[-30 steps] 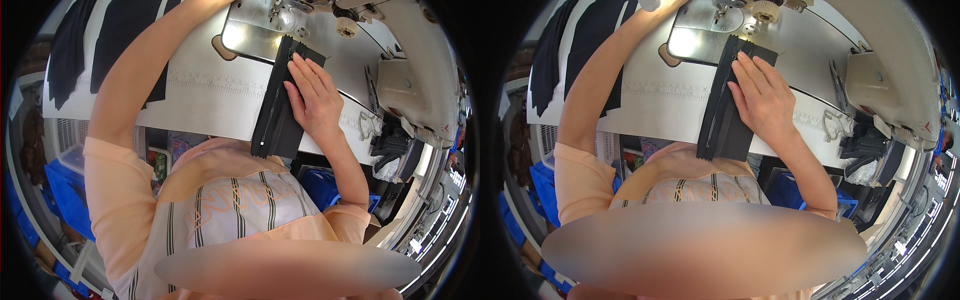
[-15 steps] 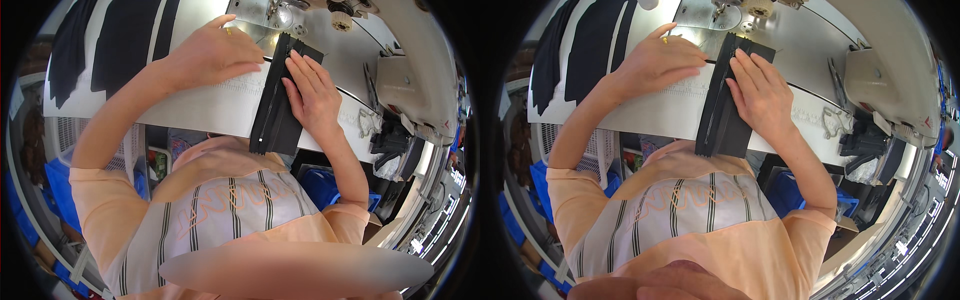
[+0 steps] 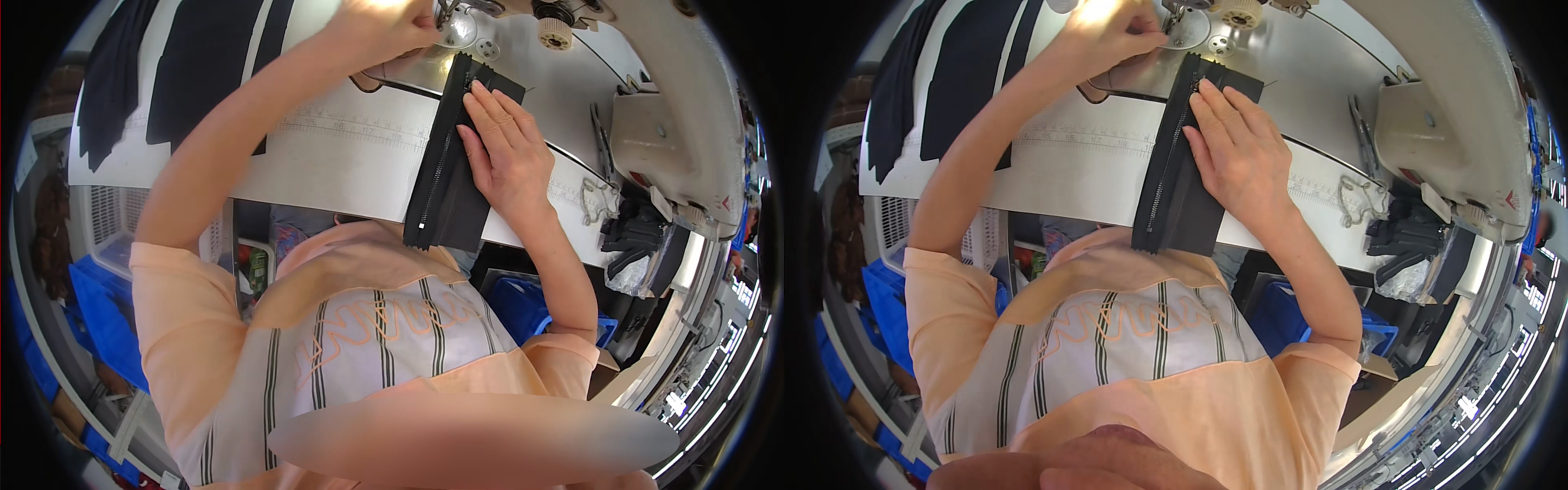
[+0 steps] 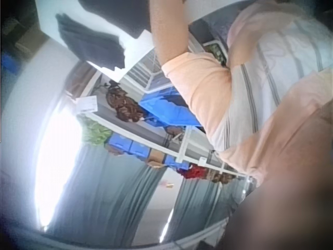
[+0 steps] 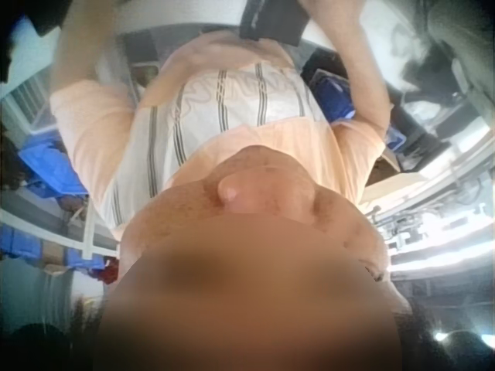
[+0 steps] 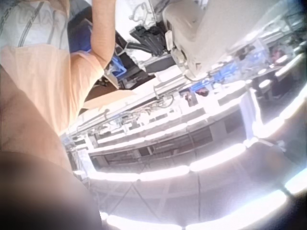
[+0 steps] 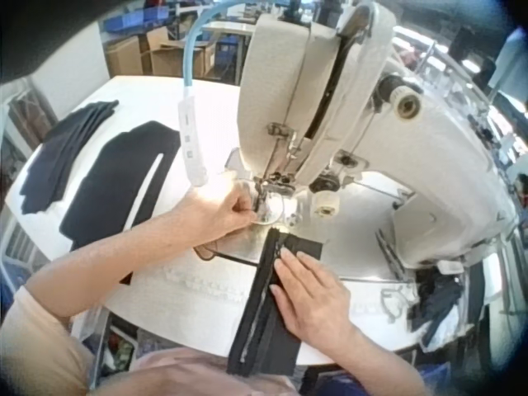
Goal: Sew a zipper onto black fabric using an industrial sewing machine.
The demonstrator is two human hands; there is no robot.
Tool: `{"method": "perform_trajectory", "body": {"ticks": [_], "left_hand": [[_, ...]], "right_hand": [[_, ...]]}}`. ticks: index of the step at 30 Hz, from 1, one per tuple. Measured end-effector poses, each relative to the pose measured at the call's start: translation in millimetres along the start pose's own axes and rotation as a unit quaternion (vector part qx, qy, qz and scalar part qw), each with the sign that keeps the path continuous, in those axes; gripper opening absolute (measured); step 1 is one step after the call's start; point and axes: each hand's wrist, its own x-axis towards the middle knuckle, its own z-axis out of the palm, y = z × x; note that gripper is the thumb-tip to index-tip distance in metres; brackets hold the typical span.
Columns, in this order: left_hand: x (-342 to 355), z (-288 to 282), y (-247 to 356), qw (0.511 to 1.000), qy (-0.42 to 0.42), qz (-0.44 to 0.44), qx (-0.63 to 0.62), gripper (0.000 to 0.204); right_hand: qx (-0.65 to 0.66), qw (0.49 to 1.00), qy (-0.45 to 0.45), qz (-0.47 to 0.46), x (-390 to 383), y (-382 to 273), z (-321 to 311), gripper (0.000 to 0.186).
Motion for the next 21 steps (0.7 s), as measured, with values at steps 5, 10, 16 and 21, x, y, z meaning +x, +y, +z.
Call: {"method": "perform_trajectory", "body": {"ticks": [5, 10, 16, 21], "left_hand": [[-3.0, -53.7, -10.2, 0.987, 0.037, -0.018, 0.156, 0.027], [-15.2, -31.0, 19.5, 0.997, -0.034, 0.061, -0.011, 0.031], [-8.7, 2.3, 4.1, 0.993, 0.060, -0.048, -0.090, 0.031], [10.1, 21.4, -17.7, 0.943, -0.010, -0.136, -0.304, 0.008]], "right_hand": [[0.001, 1.000, -0.002, 0.002, 0.3, 0.1, 0.0, 0.033], [-0.002, 1.000, -0.009, 0.004, 0.7, 0.0, -0.5, 0.034], [-0.002, 1.000, -0.009, 0.002, 0.5, -0.2, -0.6, 0.033], [0.005, 1.000, -0.009, 0.003, 0.1, -0.2, -0.7, 0.033]]}}
